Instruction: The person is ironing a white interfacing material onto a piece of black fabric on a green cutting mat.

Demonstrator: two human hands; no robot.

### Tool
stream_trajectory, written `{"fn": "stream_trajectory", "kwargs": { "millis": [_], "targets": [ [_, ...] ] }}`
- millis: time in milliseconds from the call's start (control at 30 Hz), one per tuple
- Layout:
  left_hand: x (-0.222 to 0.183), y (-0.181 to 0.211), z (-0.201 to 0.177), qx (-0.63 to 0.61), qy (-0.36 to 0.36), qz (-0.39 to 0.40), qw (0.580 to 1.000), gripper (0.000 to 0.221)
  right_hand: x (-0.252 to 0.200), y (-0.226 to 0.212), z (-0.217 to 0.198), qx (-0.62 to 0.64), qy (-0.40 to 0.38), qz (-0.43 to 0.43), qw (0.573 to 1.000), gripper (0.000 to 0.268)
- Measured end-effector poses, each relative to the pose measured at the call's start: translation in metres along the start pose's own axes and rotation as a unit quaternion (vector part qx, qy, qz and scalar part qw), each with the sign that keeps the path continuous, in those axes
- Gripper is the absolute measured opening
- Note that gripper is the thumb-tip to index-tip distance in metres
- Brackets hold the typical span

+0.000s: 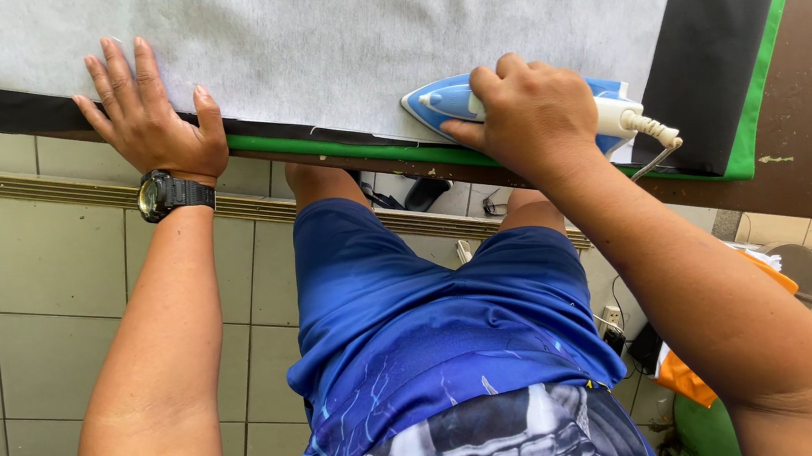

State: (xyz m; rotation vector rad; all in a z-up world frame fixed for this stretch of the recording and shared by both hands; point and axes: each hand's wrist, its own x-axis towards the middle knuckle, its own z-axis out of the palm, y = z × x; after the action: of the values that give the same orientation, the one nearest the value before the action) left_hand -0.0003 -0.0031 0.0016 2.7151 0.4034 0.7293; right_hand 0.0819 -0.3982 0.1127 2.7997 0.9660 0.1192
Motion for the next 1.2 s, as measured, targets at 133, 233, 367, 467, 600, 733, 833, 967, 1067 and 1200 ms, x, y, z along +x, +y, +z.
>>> {"fn": "stream_trajectory", "kwargs": {
  "millis": [133, 233, 367, 467, 600, 733, 833, 967, 1067, 1200],
  "targets": [
    [-0.001, 0.000, 0.001, 0.002, 0.007, -0.001, 1.000, 0.070, 0.014, -0.020, 0.001, 0.005, 0.022, -0.010, 1.000, 0.063],
    [-0.002, -0.002, 0.005, 0.010, 0.015, -0.005, 1.000, 0.070, 0.025, -0.035, 0.002, -0.002, 0.045, -0.020, 0.999, 0.063],
    [-0.003, -0.007, 0.010, 0.020, 0.010, -0.009, 1.000, 0.070, 0.038, -0.052, 0.001, -0.011, 0.060, -0.037, 0.997, 0.064],
    [-0.004, -0.006, 0.010, 0.023, 0.016, -0.005, 1.000, 0.070, 0.048, -0.064, 0.000, -0.003, 0.062, -0.039, 0.997, 0.064],
    [-0.004, -0.004, 0.011, 0.026, 0.023, -0.010, 0.999, 0.069, 0.061, -0.078, -0.003, 0.006, 0.059, -0.046, 0.997, 0.063],
    [-0.003, -0.003, 0.009, 0.027, 0.015, -0.013, 0.999, 0.070, 0.072, -0.090, -0.002, 0.001, 0.070, -0.050, 0.996, 0.064],
    [-0.004, -0.003, 0.010, 0.028, 0.019, -0.015, 0.999, 0.070, 0.080, -0.099, -0.003, 0.008, 0.072, -0.053, 0.996, 0.063],
    [-0.004, -0.002, 0.010, 0.021, 0.023, -0.016, 0.999, 0.070, 0.091, -0.110, -0.007, 0.027, 0.069, -0.063, 0.995, 0.061],
    [-0.005, -0.001, 0.011, 0.034, 0.031, -0.022, 0.999, 0.072, 0.097, -0.118, -0.007, 0.027, 0.076, -0.068, 0.994, 0.062],
    [-0.005, -0.001, 0.010, 0.044, 0.026, -0.026, 0.998, 0.074, 0.107, -0.129, -0.007, 0.036, 0.073, -0.066, 0.995, 0.060]
  ]
}}
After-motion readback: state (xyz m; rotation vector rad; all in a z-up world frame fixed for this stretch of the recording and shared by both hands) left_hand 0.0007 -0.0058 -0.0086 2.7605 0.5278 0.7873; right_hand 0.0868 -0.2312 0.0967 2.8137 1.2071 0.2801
